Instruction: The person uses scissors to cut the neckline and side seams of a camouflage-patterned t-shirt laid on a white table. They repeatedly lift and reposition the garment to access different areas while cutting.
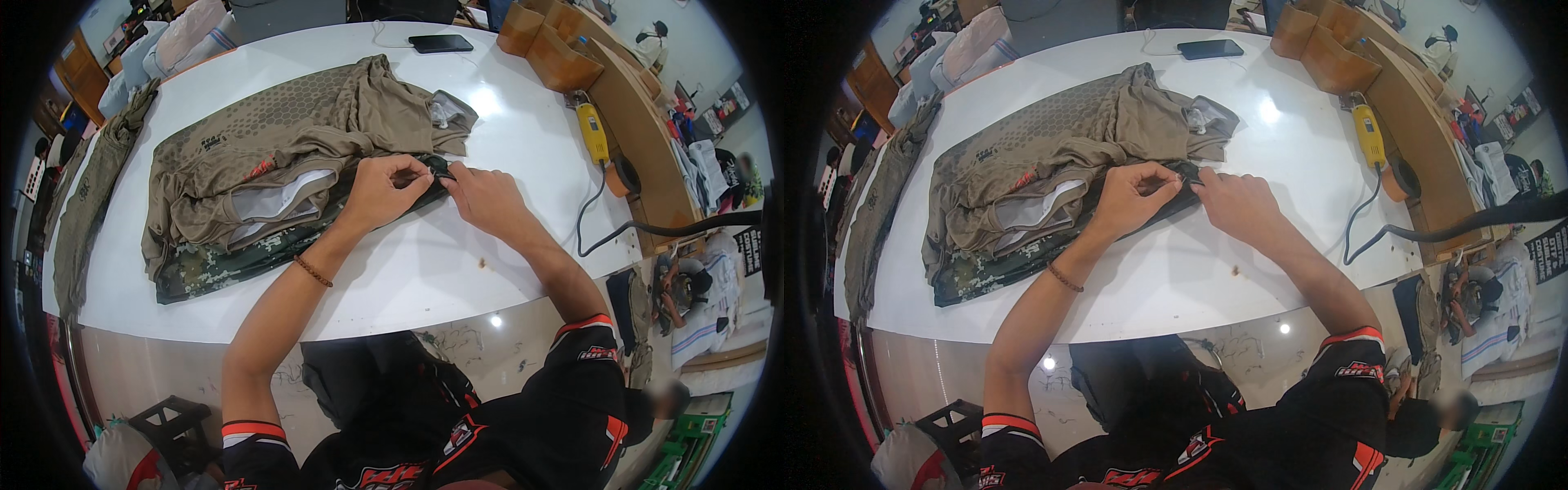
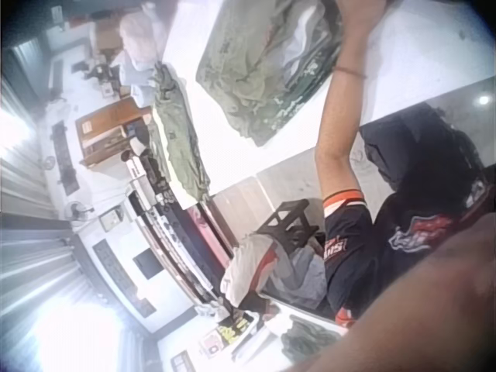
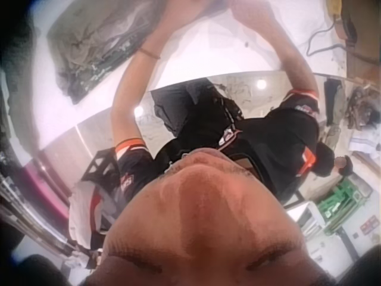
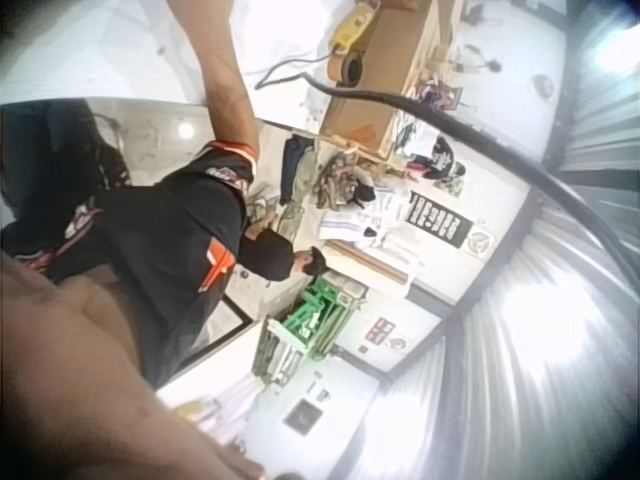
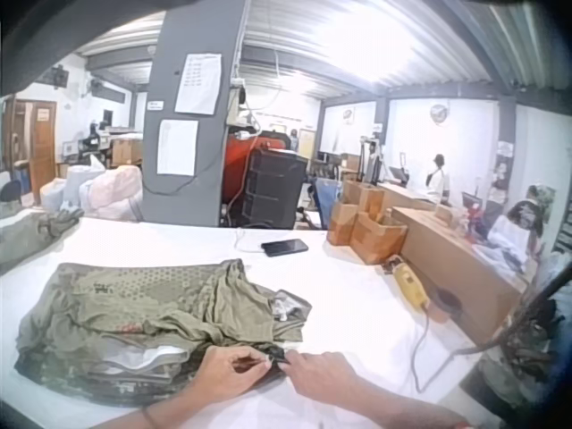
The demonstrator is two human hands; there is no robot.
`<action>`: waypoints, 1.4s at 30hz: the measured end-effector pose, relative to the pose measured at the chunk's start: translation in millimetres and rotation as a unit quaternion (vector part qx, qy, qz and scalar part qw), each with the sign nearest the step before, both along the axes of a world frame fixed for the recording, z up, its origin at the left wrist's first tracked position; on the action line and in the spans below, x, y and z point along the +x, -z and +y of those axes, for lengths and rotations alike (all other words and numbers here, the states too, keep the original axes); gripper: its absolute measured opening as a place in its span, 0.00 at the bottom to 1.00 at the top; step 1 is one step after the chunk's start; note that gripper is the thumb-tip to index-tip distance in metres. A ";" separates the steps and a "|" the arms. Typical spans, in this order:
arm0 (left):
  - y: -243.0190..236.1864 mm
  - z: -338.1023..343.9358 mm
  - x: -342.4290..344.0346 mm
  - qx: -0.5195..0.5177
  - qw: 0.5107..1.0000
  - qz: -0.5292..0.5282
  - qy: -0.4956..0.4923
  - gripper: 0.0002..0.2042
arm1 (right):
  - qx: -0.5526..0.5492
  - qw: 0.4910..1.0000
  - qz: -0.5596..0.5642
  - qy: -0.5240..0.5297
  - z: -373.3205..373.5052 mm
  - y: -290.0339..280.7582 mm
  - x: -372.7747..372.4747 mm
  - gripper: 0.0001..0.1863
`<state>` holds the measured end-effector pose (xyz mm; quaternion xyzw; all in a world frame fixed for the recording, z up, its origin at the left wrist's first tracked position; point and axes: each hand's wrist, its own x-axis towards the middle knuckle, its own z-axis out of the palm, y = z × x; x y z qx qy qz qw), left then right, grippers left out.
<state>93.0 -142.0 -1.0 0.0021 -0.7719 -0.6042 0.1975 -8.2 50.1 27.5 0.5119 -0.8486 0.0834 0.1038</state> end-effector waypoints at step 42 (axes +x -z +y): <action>-20.6 93.2 39.9 -0.337 0.883 0.327 0.004 0.06 | -0.267 0.856 -0.443 0.002 -14.4 13.9 -25.6 0.11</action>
